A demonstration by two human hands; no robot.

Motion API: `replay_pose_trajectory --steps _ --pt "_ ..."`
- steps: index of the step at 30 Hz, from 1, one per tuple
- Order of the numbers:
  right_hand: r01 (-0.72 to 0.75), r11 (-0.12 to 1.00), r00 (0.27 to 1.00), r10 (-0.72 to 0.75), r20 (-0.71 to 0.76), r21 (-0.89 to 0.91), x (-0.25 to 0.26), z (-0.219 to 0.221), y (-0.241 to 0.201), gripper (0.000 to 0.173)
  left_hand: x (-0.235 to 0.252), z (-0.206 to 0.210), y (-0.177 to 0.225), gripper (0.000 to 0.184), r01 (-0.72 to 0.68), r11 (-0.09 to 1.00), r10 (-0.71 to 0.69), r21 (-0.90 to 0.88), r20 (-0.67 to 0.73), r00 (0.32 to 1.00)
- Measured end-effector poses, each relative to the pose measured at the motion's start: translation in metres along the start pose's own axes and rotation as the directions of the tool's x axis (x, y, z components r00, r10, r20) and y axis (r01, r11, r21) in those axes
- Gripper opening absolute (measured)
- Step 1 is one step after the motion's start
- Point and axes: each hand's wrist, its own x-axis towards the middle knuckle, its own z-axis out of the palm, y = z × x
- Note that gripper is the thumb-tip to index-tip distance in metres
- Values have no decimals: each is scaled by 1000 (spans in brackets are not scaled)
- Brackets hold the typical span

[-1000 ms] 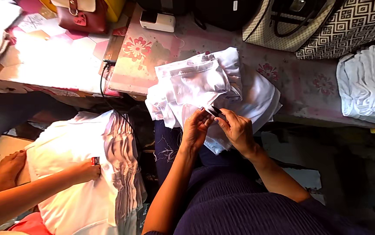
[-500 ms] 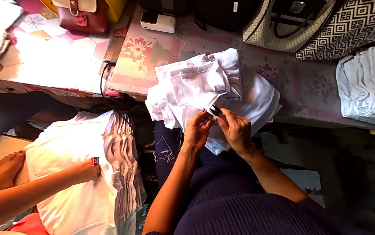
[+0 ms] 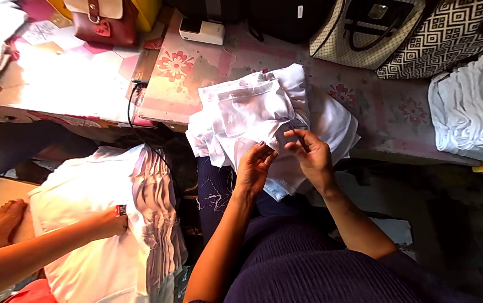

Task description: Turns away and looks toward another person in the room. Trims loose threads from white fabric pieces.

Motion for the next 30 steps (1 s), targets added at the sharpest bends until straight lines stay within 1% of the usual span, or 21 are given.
replay_pose_trajectory --steps 2,4,5,6,7,8,9,10,11,13,14,16,17,18,20,21,23,24,26,28,30 --pt "102 983 994 -107 -26 -154 2 14 2 33 0 -1 -1 26 -25 1000 25 5 6 1000" --pt "118 969 990 -132 -51 -215 3 27 7 23 0 -2 -3 26 -40 999 39 18 15 999" --pt "72 985 995 -82 -64 -155 4 32 9 18 0 -3 -3 26 -40 999 40 19 11 999" --pt "-41 999 998 42 -47 7 5 34 8 13 1 -4 -2 26 -38 999 38 20 6 999" --pt "-229 932 973 228 38 279 6 33 6 8 1 -5 -1 25 -35 999 35 11 6 999" --pt "-435 710 898 387 209 553 8 29 3 11 1 -6 -1 25 -34 999 34 5 2 999" --pt "-596 419 795 429 429 685 9 21 3 17 2 -7 0 25 -33 999 33 -2 -6 999" --pt "-690 212 713 360 602 692 7 12 6 19 2 -8 0 25 -29 1000 29 -1 -16 999" --pt "-739 178 672 262 692 650 3 4 4 18 3 -8 1 25 -27 1000 27 2 -19 999" --pt "-715 375 663 97 742 590 -5 -9 -7 13 3 -8 2 25 -20 1000 20 22 -17 1000" --pt "-639 512 706 94 702 574 -9 -12 -14 14 3 -8 2 26 -16 999 17 30 -15 1000" --pt "-362 828 893 176 414 429 -11 -6 -16 14 4 -7 -1 26 -17 999 17 28 -6 1000" --pt "-225 928 958 156 239 295 -8 2 -8 8 4 -6 -2 26 -19 1000 19 22 -4 1000" --pt "-135 977 986 115 124 166 -4 9 1 8 4 -4 -4 26 -22 1000 22 16 -12 1000" --pt "-128 990 989 122 88 65 2 16 11 20 2 -3 -5 25 -19 1000 20 12 -25 999" --pt "-166 981 978 151 145 99 3 12 8 18 2 -4 -4 25 -18 1000 19 17 -34 999" --pt "-273 914 946 199 254 301 1 1 -6 8 2 -10 -1 24 -15 1000 16 18 -43 999" --pt "-289 888 945 205 255 358 -1 -3 -10 6 2 -11 1 24 -16 1000 17 15 -50 999" --pt "-166 952 980 131 147 257 -4 -2 -7 10 4 -11 0 24 -18 1000 19 16 -55 998" --pt "20 999 999 -21 43 37 -5 10 9 19 6 -9 -4 24 -20 999 21 32 -21 1000" --pt "172 977 984 -165 62 -129 -9 23 19 24 6 -9 -7 27 -36 998 36 55 0 999"
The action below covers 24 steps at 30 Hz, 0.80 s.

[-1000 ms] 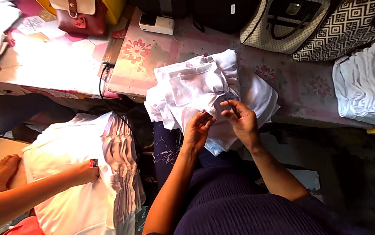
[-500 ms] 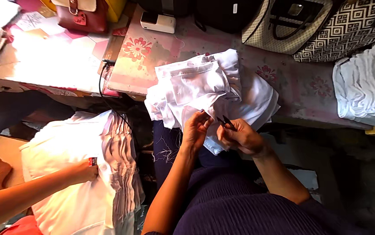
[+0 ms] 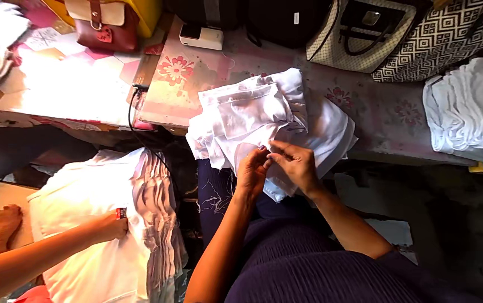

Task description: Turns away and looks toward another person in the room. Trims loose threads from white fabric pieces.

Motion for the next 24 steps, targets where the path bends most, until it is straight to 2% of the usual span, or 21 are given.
replay_pose_trajectory --steps 1,3,4,5,8,10,11,12,13,14,15,16,17,18,19,21,22,24 --pt "58 998 997 -58 44 -3 -5 4 -2 19 -1 0 0 30 -3 1000 3 12 -7 1000" --pt "82 983 978 -111 177 164 -9 1 -20 14 -2 -4 5 32 5 1000 -5 2 4 1000" --pt "84 974 976 -123 181 211 -10 -1 -28 15 -3 -6 7 33 3 1000 -3 -6 7 1000" --pt "112 983 983 -131 126 147 -8 -2 -32 20 -3 -8 8 35 -14 1000 14 7 14 1000" --pt "126 947 990 -139 -25 -295 6 9 -19 38 -2 -4 5 33 -125 986 120 114 53 991" --pt "101 919 989 -134 -61 -382 14 17 -6 33 -4 -2 1 26 -329 900 308 285 118 944" --pt "85 933 992 -111 -54 -350 16 18 -4 28 -3 -6 0 20 -504 758 475 415 179 862" --pt "63 952 996 -78 -37 -298 17 18 -4 23 0 -15 0 11 -664 494 650 561 269 711" --pt "44 968 999 -49 -17 -248 17 17 -4 21 7 -27 5 15 -724 160 757 671 387 526" --pt "30 977 1000 -30 2 -209 18 17 -5 20 14 -39 12 32 -687 -106 759 719 505 411" --pt "19 983 1000 -16 18 -183 20 18 -6 19 22 -50 19 46 -613 -268 726 744 573 379" --pt "8 986 1000 -3 31 -165 20 20 -6 18 30 -62 23 47 -575 -316 711 754 590 383" --pt "0 987 999 6 38 -160 21 22 -5 18 35 -74 27 34 -583 -282 722 762 569 394" --pt "1 986 999 5 39 -164 23 21 -5 17 37 -84 34 19 -611 -188 747 769 516 419" --pt "1 986 999 5 36 -167 27 19 -5 17 33 -92 47 11 -636 -46 757 770 442 481" --pt "-17 988 999 23 37 -154 34 9 -4 17 14 -110 79 8 -642 233 758 730 277 591" --pt "-35 990 998 41 43 -139 40 4 -5 18 4 -119 95 8 -608 309 764 731 189 617" --pt "-110 993 988 115 99 -52 59 -5 -11 22 -11 -133 119 9 -512 372 791 774 25 612"
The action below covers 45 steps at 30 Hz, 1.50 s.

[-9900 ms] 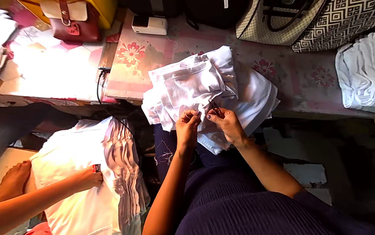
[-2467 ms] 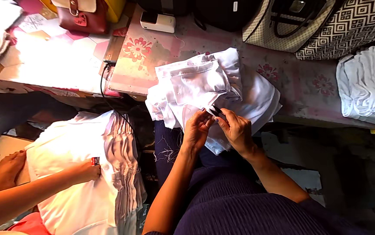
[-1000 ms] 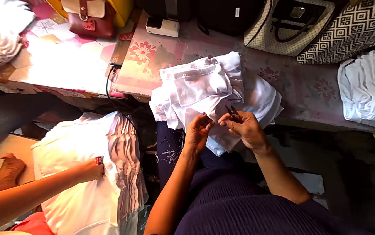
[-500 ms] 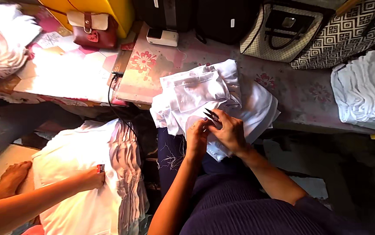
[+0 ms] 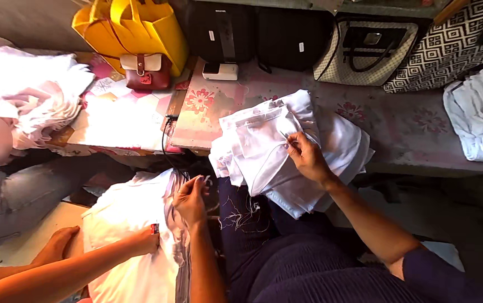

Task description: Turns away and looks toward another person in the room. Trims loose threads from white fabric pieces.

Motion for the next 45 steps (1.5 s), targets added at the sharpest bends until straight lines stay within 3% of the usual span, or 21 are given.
replay_pose_trajectory --steps 4,6,8,11,13,14,16,18,20,22,25,27,28,30,32,34,36,38,41,45 --pt "-195 942 980 180 79 274 72 4 -21 25 4 -4 10 21 56 974 -38 221 -83 996" --pt "-290 865 957 277 92 409 116 29 -13 24 1 12 14 31 -47 950 61 308 -37 997" --pt "-374 820 927 350 138 433 145 56 11 30 -4 37 19 37 -180 929 189 323 6 982" --pt "-322 815 934 356 22 481 152 77 34 29 -10 80 32 41 -436 849 440 297 58 896" --pt "-241 776 949 314 -25 582 145 75 40 26 -6 105 36 48 -547 775 522 317 166 837" --pt "-202 746 956 292 -40 635 139 71 43 24 3 113 32 50 -557 752 510 352 225 830" --pt "-157 710 964 261 -49 687 122 53 42 24 31 119 9 47 -458 800 379 388 265 887" --pt "-154 755 977 213 -16 638 89 21 35 25 57 105 -13 33 -251 891 200 379 169 965" --pt "-152 801 979 202 -22 579 55 -8 39 24 63 83 -25 28 -107 931 100 349 39 994" --pt "-180 845 970 237 -52 503 17 -23 51 21 50 66 -30 27 -13 945 27 328 -39 999" --pt "-197 949 977 211 -34 247 -35 -26 73 21 19 54 -39 22 132 954 -120 270 -57 991" --pt "-194 980 981 194 2 44 -54 -18 84 32 2 52 -40 21 165 943 -149 287 -76 986" --pt "-202 978 979 203 12 -50 -60 -13 88 41 -8 51 -37 25 116 924 -92 364 -83 992" --pt "-205 970 979 202 -30 -130 -64 -1 90 43 -31 61 -25 32 -166 864 197 475 -15 980" --pt "-148 984 984 136 -115 -103 -61 9 93 31 -61 85 -8 31 -475 788 432 391 198 880" --pt "-84 995 985 76 -153 -50 -56 16 93 20 -89 114 1 37 -628 711 449 317 482 752" --pt "-83 997 989 82 -120 -3 -53 14 84 16 -100 137 -9 29 -689 639 373 341 646 666" --pt "-56 998 994 58 -89 19 -53 6 75 15 -95 143 -15 16 -652 693 340 306 659 671" --pt "35 999 993 -33 -109 24 -59 -2 67 15 -83 137 -1 13 -562 802 308 203 666 680" --pt "146 988 983 -151 -101 -55 -55 6 50 11 -82 135 8 11 -631 753 410 185 618 670"
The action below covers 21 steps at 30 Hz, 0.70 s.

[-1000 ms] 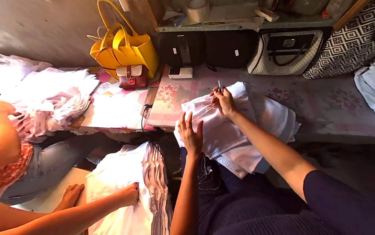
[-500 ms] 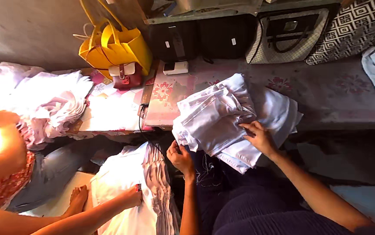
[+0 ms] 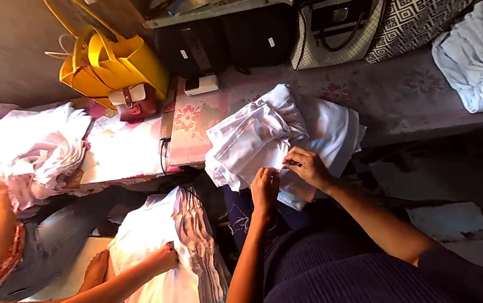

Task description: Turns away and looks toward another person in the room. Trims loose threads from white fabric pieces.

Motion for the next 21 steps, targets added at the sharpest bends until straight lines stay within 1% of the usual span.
replay_pose_trajectory --steps 1,3,4,5,7,9,10,11,12,13,15,16,17,18,19,20,21 --pt "42 997 999 -43 -14 -70 3 4 -4 13 1 -6 5 10 -33 999 31 -24 -52 998" --pt "57 984 997 -63 -33 -168 6 11 -5 34 4 -26 17 7 -72 996 61 -59 -173 983" --pt "51 982 996 -62 -57 -182 5 16 -2 41 4 -36 18 7 -76 996 64 -43 -232 971" --pt "48 982 993 -67 -98 -181 3 22 5 44 4 -45 14 8 -63 998 56 -16 -281 958" --pt "37 992 983 -58 -175 -123 -6 33 10 39 1 -55 -10 11 15 999 -1 39 -321 947" --pt "4 1000 978 1 -210 24 -13 38 2 33 -7 -54 -32 12 139 988 -115 62 -300 947" --pt "-24 995 976 44 -211 97 -16 39 -4 32 -9 -51 -33 13 159 984 -127 75 -320 939" --pt "-56 986 975 88 -204 159 -16 37 -7 32 -9 -47 -25 12 133 987 -93 88 -362 928" --pt "-93 974 973 133 -187 209 -17 34 -9 30 -9 -44 -12 13 76 994 -39 79 -392 919" --pt "-129 961 970 174 -172 243 -17 32 -11 28 -10 -39 3 13 4 999 13 42 -390 921" --pt "-184 943 962 231 -145 278 -16 32 -11 25 -8 -21 22 14 -116 988 78 -103 -314 946" --pt "-213 941 961 250 -117 261 -17 31 -10 21 -7 -9 22 16 -114 978 67 -173 -253 965" --pt "-261 943 959 278 -58 206 -19 29 -11 18 -8 0 13 18 -50 974 10 -220 -181 983" --pt "-341 929 940 337 55 141 -21 23 -14 18 -9 6 -1 20 60 969 -88 -239 -109 990" --pt "-435 897 888 413 204 75 -21 15 -16 20 -11 8 -15 22 175 955 -193 -238 -56 980" --pt "-511 859 818 476 323 29 -20 6 -17 22 -11 8 -24 22 249 940 -264 -235 -36 964" --pt "-554 832 783 514 350 19 -21 -2 -15 22 -11 5 -27 21 271 932 -287 -240 -33 957"
